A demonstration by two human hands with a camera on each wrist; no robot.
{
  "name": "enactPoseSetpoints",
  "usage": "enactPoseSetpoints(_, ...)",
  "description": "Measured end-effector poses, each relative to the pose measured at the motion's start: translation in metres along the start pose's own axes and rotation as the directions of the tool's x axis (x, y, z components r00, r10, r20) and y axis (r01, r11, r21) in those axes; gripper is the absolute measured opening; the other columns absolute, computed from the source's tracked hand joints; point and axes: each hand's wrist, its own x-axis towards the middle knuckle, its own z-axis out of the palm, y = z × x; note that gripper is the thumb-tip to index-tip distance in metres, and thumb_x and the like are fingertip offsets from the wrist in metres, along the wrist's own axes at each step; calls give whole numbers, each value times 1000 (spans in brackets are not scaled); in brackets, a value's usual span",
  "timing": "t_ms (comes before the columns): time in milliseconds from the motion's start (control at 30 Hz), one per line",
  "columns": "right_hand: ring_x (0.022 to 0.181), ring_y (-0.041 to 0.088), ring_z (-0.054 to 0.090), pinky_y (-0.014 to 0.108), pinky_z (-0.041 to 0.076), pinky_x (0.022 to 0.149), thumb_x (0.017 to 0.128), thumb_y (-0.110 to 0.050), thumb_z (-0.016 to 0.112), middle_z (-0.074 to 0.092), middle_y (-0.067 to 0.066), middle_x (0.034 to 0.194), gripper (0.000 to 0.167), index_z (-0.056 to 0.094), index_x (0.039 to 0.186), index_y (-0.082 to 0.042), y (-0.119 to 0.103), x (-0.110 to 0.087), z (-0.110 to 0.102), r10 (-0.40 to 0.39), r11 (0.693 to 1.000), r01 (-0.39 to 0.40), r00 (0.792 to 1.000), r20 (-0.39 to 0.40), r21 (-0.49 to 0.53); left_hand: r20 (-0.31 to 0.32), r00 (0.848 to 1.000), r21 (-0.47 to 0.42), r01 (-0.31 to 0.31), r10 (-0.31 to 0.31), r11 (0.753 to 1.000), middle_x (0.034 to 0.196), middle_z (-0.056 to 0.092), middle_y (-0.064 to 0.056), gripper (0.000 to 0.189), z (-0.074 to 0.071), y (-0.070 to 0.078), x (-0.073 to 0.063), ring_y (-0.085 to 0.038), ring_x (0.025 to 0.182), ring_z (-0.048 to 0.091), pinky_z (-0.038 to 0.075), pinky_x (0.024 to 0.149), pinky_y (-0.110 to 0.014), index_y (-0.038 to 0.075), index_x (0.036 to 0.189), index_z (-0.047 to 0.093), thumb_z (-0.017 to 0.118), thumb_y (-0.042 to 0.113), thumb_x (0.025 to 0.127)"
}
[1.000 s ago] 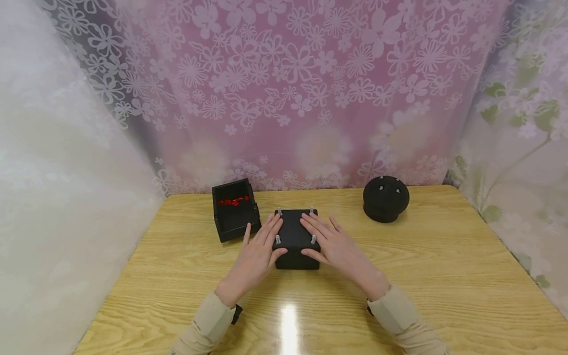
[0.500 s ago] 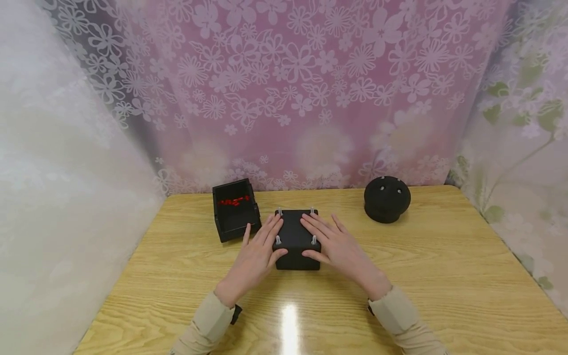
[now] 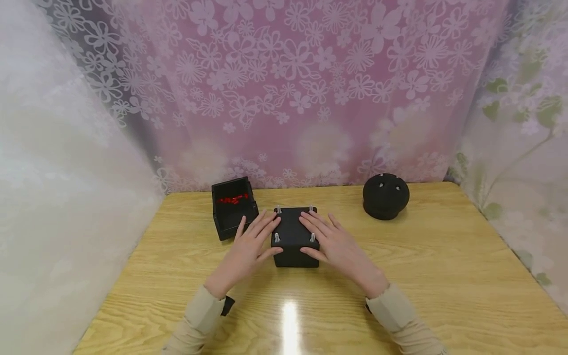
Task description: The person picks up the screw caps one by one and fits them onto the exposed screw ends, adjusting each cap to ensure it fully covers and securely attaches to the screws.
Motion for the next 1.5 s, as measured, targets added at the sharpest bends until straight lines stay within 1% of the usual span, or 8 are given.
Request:
enactPoseSetpoints(200, 145, 36, 40, 54, 18, 124, 99, -49, 60, 40, 16, 159, 75, 39, 155, -4, 2, 1, 1, -14, 999, 15, 999, -30, 31, -88, 996, -11, -13, 12, 1000, 156, 46, -11, 65, -22, -17, -3, -31, 150, 32, 20, 119, -67, 9, 153, 45, 63, 42, 99)
enactPoseSetpoints(400, 146, 36, 38, 52, 17, 125, 101, -52, 55, 39, 15, 159, 74, 39, 155, -4, -1, 1, -1, -12, 999, 13, 1000, -27, 41, -265, 963, -25, 50, -55, 998, 145, 56, -15, 49, -46, -40, -1, -35, 142, 44, 27, 117, -64, 5, 141, 57, 66, 28, 99)
enactPoseSetpoints(600, 146, 35, 38, 50, 16, 125, 101, -50, 57, 39, 15, 160, 74, 38, 156, -5, -2, 0, -2, 2, 1000, -2, 1000, -4, 31, -306, 945, -17, 113, -113, 993, 133, 64, -17, 37, -64, -61, 12, -36, 124, 58, 45, 108, -54, 3, 136, 60, 61, 19, 103)
enactPoseSetpoints(900, 149, 32, 33, 49, 13, 126, 101, -50, 57, 34, 13, 162, 75, 34, 158, -6, -3, 0, -2, 26, 999, -27, 999, 30, 29, -225, 959, 0, 178, -173, 984, 117, 70, -15, 25, -66, -89, 45, -32, 99, 69, 58, 88, -43, 3, 124, 68, 57, 15, 105)
enactPoseSetpoints(1133, 147, 34, 37, 54, 20, 123, 100, -50, 58, 38, 17, 160, 75, 38, 155, -3, -5, 2, -5, 8, 1000, -8, 1000, 3, 24, -68, 976, -17, 204, -205, 979, 108, 74, -17, 20, -68, -102, 70, -29, 87, 72, 59, 75, -40, 0, 115, 73, 60, 9, 103)
enactPoseSetpoints(1233, 146, 34, 39, 55, 22, 122, 100, -51, 57, 40, 17, 159, 75, 40, 154, -2, -6, 2, -5, 3, 1000, -3, 1000, -4, 11, 11, 969, -27, 248, -248, 968, 111, 74, -18, 21, -69, -105, 79, -31, 93, 72, 59, 80, -42, -2, 116, 72, 60, 9, 103)
enactPoseSetpoints(1400, 145, 33, 40, 58, 26, 120, 102, -54, 53, 41, 16, 158, 74, 41, 154, -2, -6, 2, -4, -5, 1000, 5, 1000, -5, 3, 132, 935, -21, 334, -329, 942, 112, 72, -19, 24, -63, -115, 92, -33, 100, 70, 57, 90, -44, -4, 119, 70, 56, 10, 104)
enactPoseSetpoints(1500, 146, 33, 39, 58, 25, 120, 102, -56, 50, 40, 16, 159, 75, 41, 154, -3, -6, 2, -5, -1, 1000, 1, 1000, -1, 5, 185, 919, 28, 350, -349, 936, 115, 72, -19, 24, -57, -121, 98, -33, 104, 69, 56, 93, -44, -3, 119, 70, 55, 10, 105)
